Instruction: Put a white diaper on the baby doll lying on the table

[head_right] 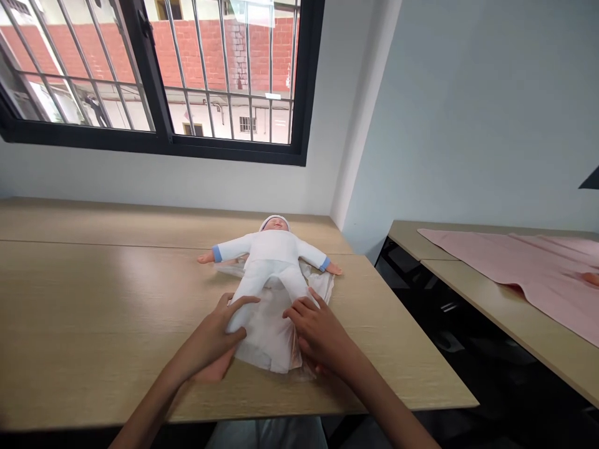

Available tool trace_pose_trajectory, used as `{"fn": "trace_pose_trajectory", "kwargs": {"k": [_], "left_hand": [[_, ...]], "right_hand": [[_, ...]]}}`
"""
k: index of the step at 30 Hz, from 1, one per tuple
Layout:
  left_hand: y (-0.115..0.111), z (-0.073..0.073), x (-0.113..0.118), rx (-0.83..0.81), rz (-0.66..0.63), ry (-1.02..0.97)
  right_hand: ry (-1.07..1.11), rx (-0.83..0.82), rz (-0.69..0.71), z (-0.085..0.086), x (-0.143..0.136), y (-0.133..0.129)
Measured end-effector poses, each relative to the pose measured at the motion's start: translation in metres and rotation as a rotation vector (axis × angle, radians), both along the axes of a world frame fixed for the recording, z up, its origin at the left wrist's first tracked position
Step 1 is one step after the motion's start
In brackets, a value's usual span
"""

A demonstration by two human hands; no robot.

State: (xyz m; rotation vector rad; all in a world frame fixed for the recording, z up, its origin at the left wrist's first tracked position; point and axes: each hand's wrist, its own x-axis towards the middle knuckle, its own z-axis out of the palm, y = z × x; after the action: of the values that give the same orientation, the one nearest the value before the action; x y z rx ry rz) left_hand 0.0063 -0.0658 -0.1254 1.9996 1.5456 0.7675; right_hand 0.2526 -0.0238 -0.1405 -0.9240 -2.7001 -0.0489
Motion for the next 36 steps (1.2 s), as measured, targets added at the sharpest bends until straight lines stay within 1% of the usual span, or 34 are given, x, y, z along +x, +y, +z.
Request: {"fn": "trace_pose_trajectory", "kwargs": {"k": [2, 5, 8, 11, 14, 16, 18, 22, 25, 28, 30, 32, 34, 36], "left_hand": [[0.003, 0.003, -0.006, -0.028, -0.042, -0.078], [0.006, 0.005, -0.011, -0.045, -0.083, -0.154], [0.006, 0.003, -0.011, -0.052, -0.089, -0.188], [0.004, 0.000, -0.008, -0.061, -0.091, -0.193], [0.003, -0.004, -0.007, 0.000, -0.083, -0.135], [0.004, -0.006, -0.008, 0.077, -0.079, -0.061], [0.005, -0.009, -0.010, 0.117, -0.061, 0.029], [0.011, -0.015, -0.011, 0.153, 0.007, 0.197], [0.015, -0.018, -0.003, 0.265, 0.057, 0.266], [0.018, -0.018, 0.008, 0.352, 0.080, 0.287], [0.019, -0.017, 0.013, 0.392, 0.072, 0.294], [0.020, -0.017, 0.015, 0.431, 0.033, 0.305], [0.023, -0.015, 0.015, 0.476, -0.035, 0.304], [0.028, -0.009, 0.012, 0.511, -0.103, 0.281]], "right_hand": [[-0.032, 0.016, -0.011, -0.001, 0.001, 0.001], [-0.002, 0.020, -0.035, -0.001, 0.000, 0.000], [0.078, -0.016, -0.034, -0.004, -0.001, 0.000], [0.218, -0.099, -0.010, -0.009, 0.002, 0.003], [0.408, -0.191, -0.005, -0.011, 0.005, 0.006], [0.548, -0.296, -0.009, -0.009, 0.006, 0.006], [0.664, -0.419, -0.012, -0.005, 0.006, 0.006], [0.814, -0.561, -0.025, -0.002, 0.007, 0.007], [0.913, -0.659, -0.069, -0.006, 0.009, 0.011], [0.989, -0.733, -0.101, -0.011, 0.010, 0.012], [1.012, -0.746, -0.129, -0.014, 0.011, 0.013], [1.029, -0.727, -0.169, -0.018, 0.012, 0.015], [1.040, -0.689, -0.185, -0.019, 0.013, 0.018], [1.048, -0.641, -0.166, -0.016, 0.011, 0.022]]}}
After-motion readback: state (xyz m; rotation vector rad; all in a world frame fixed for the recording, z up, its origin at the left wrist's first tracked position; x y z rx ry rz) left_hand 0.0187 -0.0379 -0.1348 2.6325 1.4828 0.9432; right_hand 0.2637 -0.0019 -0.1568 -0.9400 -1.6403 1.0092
